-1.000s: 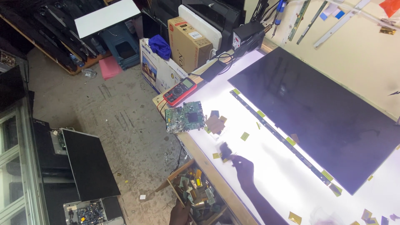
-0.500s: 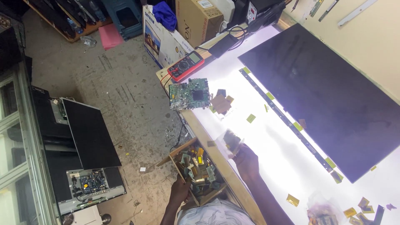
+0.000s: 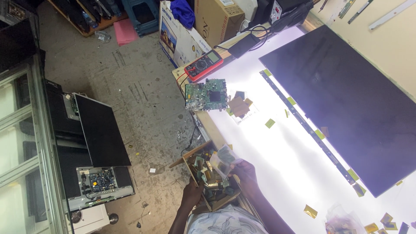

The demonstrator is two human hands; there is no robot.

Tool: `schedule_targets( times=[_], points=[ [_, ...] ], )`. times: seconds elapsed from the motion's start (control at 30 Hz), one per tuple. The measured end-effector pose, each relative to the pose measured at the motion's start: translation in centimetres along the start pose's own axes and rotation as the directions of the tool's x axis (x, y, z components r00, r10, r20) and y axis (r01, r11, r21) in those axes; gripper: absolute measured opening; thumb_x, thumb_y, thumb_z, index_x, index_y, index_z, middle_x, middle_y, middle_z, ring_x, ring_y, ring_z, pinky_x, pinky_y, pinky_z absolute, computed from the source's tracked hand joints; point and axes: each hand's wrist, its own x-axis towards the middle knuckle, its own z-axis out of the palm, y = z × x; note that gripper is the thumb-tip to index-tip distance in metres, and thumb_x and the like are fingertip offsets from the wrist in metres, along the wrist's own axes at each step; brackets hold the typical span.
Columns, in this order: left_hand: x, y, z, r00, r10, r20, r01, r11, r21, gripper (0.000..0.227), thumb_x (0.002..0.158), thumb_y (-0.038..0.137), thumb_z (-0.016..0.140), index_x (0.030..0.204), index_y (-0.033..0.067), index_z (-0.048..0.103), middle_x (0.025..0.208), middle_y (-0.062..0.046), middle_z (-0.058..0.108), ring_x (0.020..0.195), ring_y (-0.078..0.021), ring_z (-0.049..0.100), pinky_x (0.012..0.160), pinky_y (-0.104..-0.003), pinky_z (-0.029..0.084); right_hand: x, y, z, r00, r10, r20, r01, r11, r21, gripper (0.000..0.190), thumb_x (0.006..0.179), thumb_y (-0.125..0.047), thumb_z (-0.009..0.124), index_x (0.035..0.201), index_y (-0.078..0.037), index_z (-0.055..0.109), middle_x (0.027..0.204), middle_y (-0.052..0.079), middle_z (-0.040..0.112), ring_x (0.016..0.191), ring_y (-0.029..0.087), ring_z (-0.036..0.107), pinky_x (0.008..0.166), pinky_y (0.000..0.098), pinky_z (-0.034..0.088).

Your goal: Sorting small flexible electronic components on a light table into a storage box

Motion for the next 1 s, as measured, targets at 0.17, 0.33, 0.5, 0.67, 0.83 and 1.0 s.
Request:
schedule_targets(
  times=[0.17,0.33,0.5,0.67,0.83,1.0],
  points=[
    [-0.2,0.3,-0.3,0.999,-0.032,0.018,0.032,0.999,0.008,0.041,0.092,0.043,0.049,0.122,0.0143,0.048,0.057,-0.007,0.067,0.045,-0.0222,0.064,0.049,-0.035,0.055,-0.6,-1.2,0.5,0.992,-0.015,0.128,0.012,1.0,0.027,0.022,0.084,-0.02,0.065,0.091,0.0,0.071,0.104,0.013,0.074,0.09,0.024,0.069,0.074,0.0318,0.056],
    [-0.6,0.6,-0.4,0.999,-0.034,0.014,0.033,0.999,0.036,0.044,0.091,0.048,0.047,0.122,0.0157,0.049,0.061,-0.007,0.069,0.05,-0.0228,0.067,0.054,-0.035,0.055,0.1,-0.1,-0.7,0.993,0.011,0.117,-0.038,0.972,0.233,0.021,0.086,-0.013,0.065,0.1,0.003,0.068,0.107,0.015,0.071,0.079,0.022,0.065,0.059,0.0289,0.054],
    [-0.7,0.6,-0.4,1.0,-0.025,0.012,0.024,0.999,0.036,0.051,0.09,0.053,0.046,0.124,0.0156,0.049,0.06,-0.008,0.068,0.052,-0.024,0.067,0.056,-0.037,0.054,-0.2,-1.3,-0.3,0.987,0.035,0.157,-0.093,0.921,0.378,0.034,0.084,-0.015,0.068,0.113,0.002,0.066,0.107,0.012,0.071,0.078,0.019,0.066,0.063,0.0299,0.056],
    [-0.9,0.7,-0.5,0.999,-0.035,0.015,0.035,0.999,0.014,0.042,0.09,0.043,0.049,0.121,0.0143,0.049,0.059,-0.008,0.068,0.048,-0.0233,0.065,0.053,-0.036,0.054,0.0,-0.6,-0.7,0.983,0.065,0.171,-0.137,0.881,0.453,0.021,0.084,-0.014,0.071,0.099,-0.001,0.065,0.085,0.007,0.072,0.065,0.014,0.065,0.058,0.0252,0.055],
    [-0.4,0.3,-0.2,1.0,-0.006,0.001,0.006,1.0,0.027,0.042,0.091,0.045,0.047,0.118,0.0137,0.05,0.059,-0.007,0.069,0.05,-0.0235,0.068,0.055,-0.035,0.056,0.5,0.1,0.5,0.995,0.046,0.083,-0.039,0.995,-0.09,0.017,0.07,-0.014,0.081,0.078,-0.001,0.075,0.082,0.012,0.075,0.069,0.023,0.068,0.056,0.0313,0.058],
    [-0.3,0.3,-0.3,0.999,-0.03,0.019,0.03,0.999,0.031,0.04,0.092,0.039,0.049,0.124,0.0145,0.047,0.055,-0.006,0.067,0.043,-0.0214,0.063,0.048,-0.033,0.057,2.7,4.8,-1.4,0.999,0.002,-0.042,-0.025,0.82,-0.572,0.015,0.076,-0.005,0.076,0.062,-0.01,0.073,0.06,0.002,0.072,0.055,0.012,0.068,0.049,0.0239,0.053]
  ],
)
